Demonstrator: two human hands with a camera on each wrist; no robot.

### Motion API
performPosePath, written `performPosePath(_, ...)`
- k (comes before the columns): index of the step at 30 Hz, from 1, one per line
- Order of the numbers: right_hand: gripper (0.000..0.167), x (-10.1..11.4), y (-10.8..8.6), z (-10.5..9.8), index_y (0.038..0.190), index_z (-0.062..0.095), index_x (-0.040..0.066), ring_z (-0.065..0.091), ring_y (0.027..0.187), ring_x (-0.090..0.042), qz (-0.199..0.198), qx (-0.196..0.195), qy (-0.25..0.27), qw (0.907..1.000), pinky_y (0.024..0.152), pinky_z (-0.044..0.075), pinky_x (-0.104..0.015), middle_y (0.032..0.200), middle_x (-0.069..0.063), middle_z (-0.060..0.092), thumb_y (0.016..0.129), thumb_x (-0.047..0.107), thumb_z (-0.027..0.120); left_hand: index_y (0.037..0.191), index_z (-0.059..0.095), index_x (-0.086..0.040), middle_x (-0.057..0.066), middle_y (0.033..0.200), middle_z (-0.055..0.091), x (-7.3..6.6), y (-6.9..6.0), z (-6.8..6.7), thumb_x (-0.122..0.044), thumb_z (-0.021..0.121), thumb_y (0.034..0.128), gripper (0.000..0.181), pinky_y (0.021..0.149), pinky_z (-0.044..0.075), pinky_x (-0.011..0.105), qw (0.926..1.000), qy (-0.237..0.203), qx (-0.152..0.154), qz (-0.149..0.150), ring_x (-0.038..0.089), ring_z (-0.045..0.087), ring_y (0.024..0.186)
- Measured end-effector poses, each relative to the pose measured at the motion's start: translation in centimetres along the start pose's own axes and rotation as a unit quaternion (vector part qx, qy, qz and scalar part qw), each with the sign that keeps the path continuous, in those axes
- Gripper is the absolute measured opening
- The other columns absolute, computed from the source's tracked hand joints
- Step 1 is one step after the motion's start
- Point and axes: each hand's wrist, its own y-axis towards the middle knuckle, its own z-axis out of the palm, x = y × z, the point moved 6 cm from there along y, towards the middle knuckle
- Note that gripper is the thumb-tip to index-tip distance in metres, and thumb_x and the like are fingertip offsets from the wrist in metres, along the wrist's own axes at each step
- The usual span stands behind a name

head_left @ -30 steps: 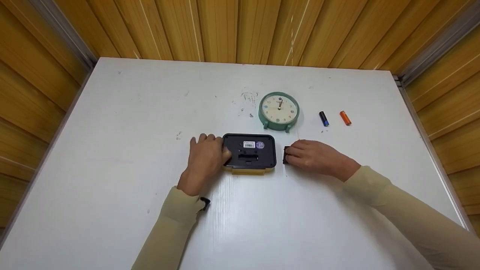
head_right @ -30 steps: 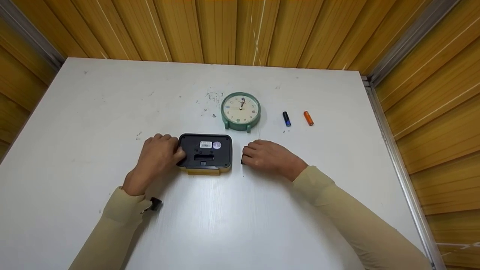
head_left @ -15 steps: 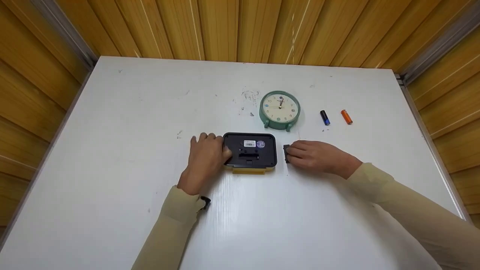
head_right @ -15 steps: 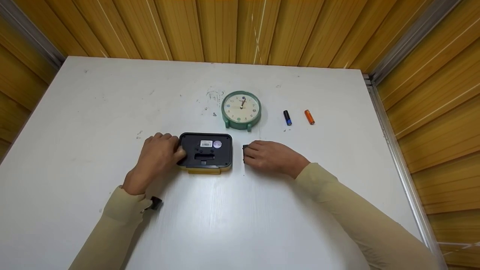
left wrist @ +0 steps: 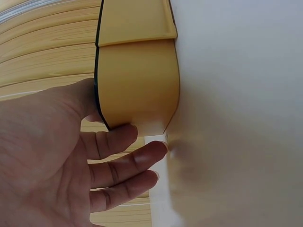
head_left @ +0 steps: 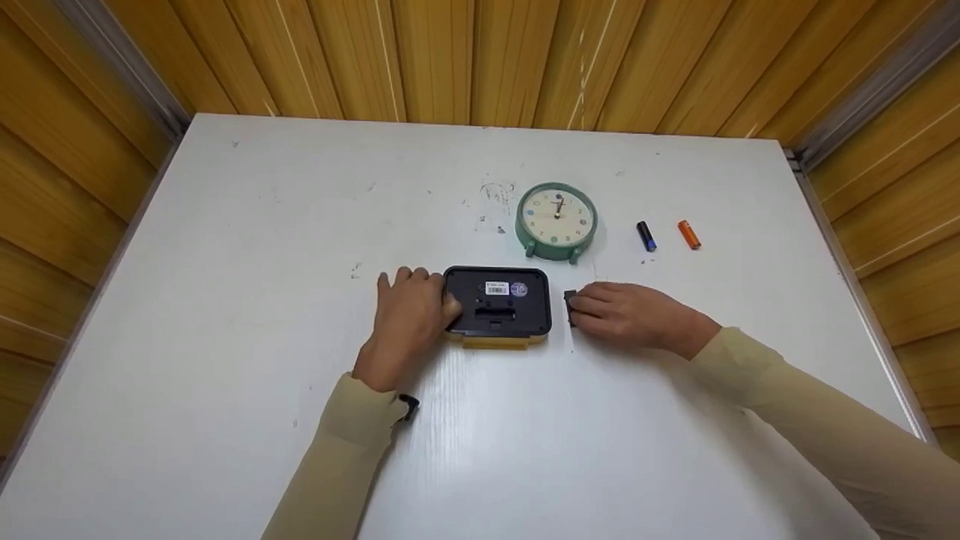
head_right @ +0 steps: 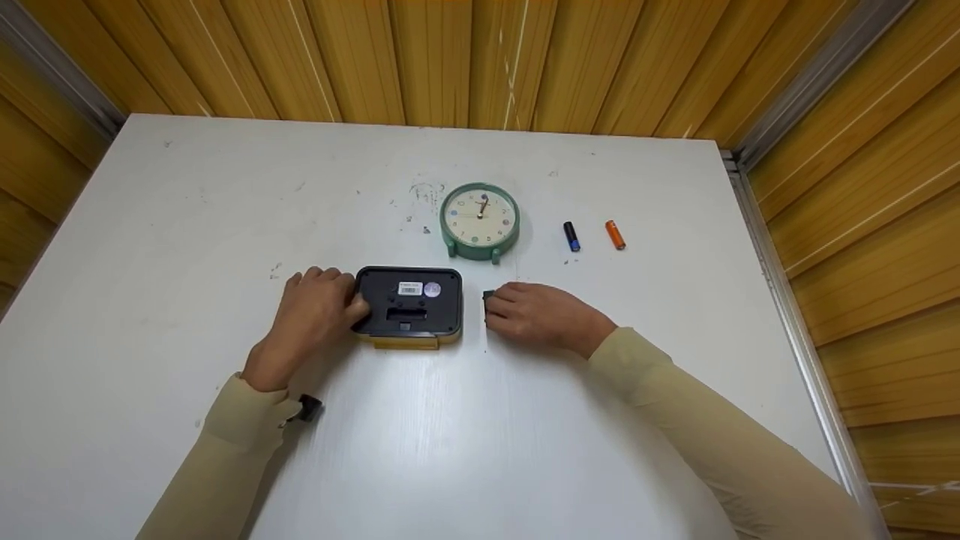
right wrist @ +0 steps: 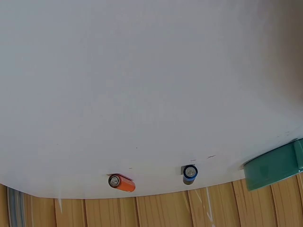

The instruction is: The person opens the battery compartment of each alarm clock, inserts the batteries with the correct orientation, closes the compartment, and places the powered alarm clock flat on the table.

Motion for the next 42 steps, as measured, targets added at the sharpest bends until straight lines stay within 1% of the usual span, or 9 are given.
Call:
performPosePath(5, 0.044, -0.7, -0.3, -0.3, 0.115, 0.067, -0.004, 0.069, 0.107, -0.032, 0.032, -0.035, 0.026, 0.9986, 0.093, 0.058, -0.043, 0.117, -0.018, 0.071, 0.077, -0.011, 0.087, 0.109, 0.076, 0.002, 0.017, 0.106, 0.073, -0.1, 0.3, 0.0, -0.027, 0.061, 0.1017, 0.034, 0.107, 0.039, 0.066, 1.0000, 0.000, 0.004, 0.001, 0.040, 0.062, 0.108)
performPosePath(10, 0.035, -2.9, -1.2, -0.6, 0.112, 0.069, -0.004, 0.071, 0.101, -0.033, 0.115, -0.075, 0.042, 0.9896, 0.086, 0.060, -0.045, 0.110, -0.018, 0.072, 0.080, -0.012, 0.083, 0.107, 0.076, 0.002, 0.017, 0.105, 0.073, -0.1, 0.4, -0.1, -0.027, 0.061, 0.1012, 0.033, 0.107, 0.037, 0.067, 1.0000, -0.003, -0.002, 0.003, 0.040, 0.062, 0.107)
performPosePath(19, 0.025, -6.4, -3.7, -0.7, 0.108, 0.070, -0.005, 0.071, 0.091, -0.033, 0.234, -0.126, 0.009, 0.9641, 0.078, 0.062, -0.045, 0.103, -0.018, 0.071, 0.085, -0.012, 0.080, 0.094, 0.076, 0.002, 0.017, 0.092, 0.072, -0.5, 0.1, -0.4, -0.020, 0.064, 0.0993, 0.025, 0.098, 0.045, 0.067, 0.9973, 0.022, -0.058, 0.038, 0.040, 0.064, 0.095)
performPosePath(26, 0.020, -8.3, -5.5, -0.7, 0.105, 0.070, -0.006, 0.071, 0.090, -0.036, 0.312, -0.151, -0.007, 0.9381, 0.078, 0.062, -0.048, 0.098, -0.019, 0.070, 0.088, -0.014, 0.075, 0.098, 0.076, 0.002, 0.017, 0.096, 0.072, -0.3, 0.2, -0.5, -0.023, 0.063, 0.1011, 0.028, 0.100, 0.043, 0.068, 0.9986, 0.013, -0.044, 0.027, 0.040, 0.064, 0.097)
performPosePath(29, 0.017, -9.1, -6.1, -0.7, 0.104, 0.070, -0.005, 0.070, 0.090, -0.036, 0.347, -0.157, -0.011, 0.9246, 0.072, 0.061, -0.049, 0.097, -0.018, 0.070, 0.089, -0.014, 0.072, 0.102, 0.076, 0.002, 0.018, 0.100, 0.073, -0.2, 0.3, -0.4, -0.025, 0.062, 0.1018, 0.031, 0.104, 0.041, 0.068, 0.9994, 0.007, -0.028, 0.018, 0.040, 0.064, 0.103)
performPosePath(32, 0.016, -9.7, -6.6, -0.5, 0.103, 0.070, -0.005, 0.068, 0.089, -0.037, 0.392, -0.158, 0.001, 0.9063, 0.066, 0.059, -0.049, 0.097, -0.018, 0.069, 0.090, -0.014, 0.068, 0.106, 0.076, 0.002, 0.018, 0.106, 0.073, -0.1, 0.3, -0.2, -0.026, 0.061, 0.1019, 0.032, 0.107, 0.038, 0.069, 0.9999, 0.003, -0.011, 0.008, 0.040, 0.063, 0.108)
performPosePath(34, 0.014, -10.1, -6.9, -0.1, 0.106, 0.068, -0.005, 0.066, 0.093, -0.037, 0.438, -0.143, 0.030, 0.8872, 0.069, 0.057, -0.051, 0.100, -0.018, 0.067, 0.093, -0.011, 0.065, 0.107, 0.076, 0.002, 0.017, 0.106, 0.073, 0.0, 0.3, -0.1, -0.027, 0.061, 0.1021, 0.033, 0.108, 0.038, 0.069, 0.9999, 0.005, -0.006, 0.006, 0.040, 0.063, 0.109)
performPosePath(40, 0.032, -11.3, -8.1, 1.6, 0.129, 0.058, -0.008, 0.056, 0.116, -0.045, 0.583, -0.046, 0.133, 0.8000, 0.091, 0.049, -0.062, 0.124, -0.026, 0.058, 0.102, 0.009, 0.059, 0.105, 0.076, 0.001, 0.017, 0.103, 0.073, 0.0, 0.0, -0.1, -0.028, 0.062, 0.1013, 0.033, 0.104, 0.041, 0.068, 0.9998, 0.007, -0.014, 0.010, 0.039, 0.063, 0.105)
performPosePath(42, 0.039, -11.4, -8.2, 1.9, 0.135, 0.054, -0.011, 0.054, 0.120, -0.047, 0.603, -0.024, 0.147, 0.7836, 0.096, 0.047, -0.064, 0.129, -0.030, 0.056, 0.102, 0.010, 0.056, 0.105, 0.076, 0.001, 0.017, 0.103, 0.073, -0.1, -0.1, -0.1, -0.028, 0.062, 0.1013, 0.033, 0.104, 0.041, 0.067, 0.9998, 0.007, -0.016, 0.011, 0.039, 0.063, 0.105)
